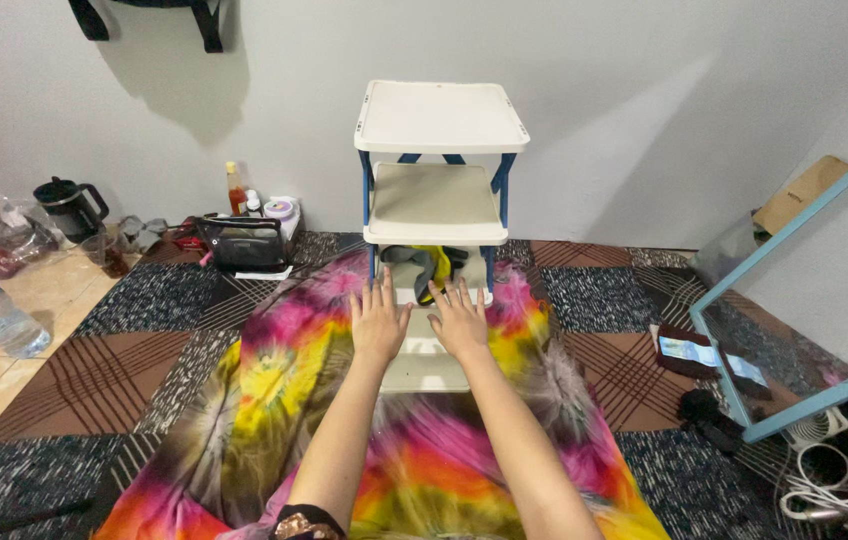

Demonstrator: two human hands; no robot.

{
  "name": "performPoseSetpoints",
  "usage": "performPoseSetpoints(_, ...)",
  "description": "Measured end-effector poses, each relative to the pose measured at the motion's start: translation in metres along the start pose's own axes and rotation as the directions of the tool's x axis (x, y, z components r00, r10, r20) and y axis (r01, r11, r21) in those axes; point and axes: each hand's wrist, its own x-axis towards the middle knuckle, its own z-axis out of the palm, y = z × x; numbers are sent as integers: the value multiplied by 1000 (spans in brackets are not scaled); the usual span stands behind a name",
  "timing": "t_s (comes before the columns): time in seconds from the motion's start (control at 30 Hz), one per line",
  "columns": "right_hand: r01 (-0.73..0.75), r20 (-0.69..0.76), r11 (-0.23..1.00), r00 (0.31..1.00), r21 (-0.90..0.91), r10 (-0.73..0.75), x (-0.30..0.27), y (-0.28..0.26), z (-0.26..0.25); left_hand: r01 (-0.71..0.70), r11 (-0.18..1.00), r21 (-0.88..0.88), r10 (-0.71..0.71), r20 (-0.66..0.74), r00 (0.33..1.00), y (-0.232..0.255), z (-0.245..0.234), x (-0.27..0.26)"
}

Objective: The person uses a screwdriver to remove screws from a white and blue plastic shelving unit. They detach the top tray and then remove the blue X-shaped support pieces from between the shelves.

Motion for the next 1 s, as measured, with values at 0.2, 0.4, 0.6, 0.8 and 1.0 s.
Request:
performPoseSetpoints(0.2, -6, -76, 1000, 997, 27, 8, 2, 5, 16, 16, 1000, -15, -15, 51, 999, 4, 3, -2)
performPoseSetpoints(0.4, -1, -42, 999, 999, 41, 3, -1, 2, 15, -10, 1000, -17, 9, -9, 1000, 3, 11, -5)
performPoseSetpoints(0.6, 42, -96, 989, 995, 141, -28, 2, -5, -1, -10, 1000, -27, 12, 69, 998, 0, 15, -5)
performPoseSetpoints(0.8, 30, -37, 885, 999, 465, -14, 12, -15, -13, -67, 964, -258, 82, 51, 995, 0, 1, -4)
performPoseSetpoints(1.0, 174, -200, 367, 979, 914, 34, 38, -17, 9, 106, 855, -508, -44, 133, 990, -10, -27, 12)
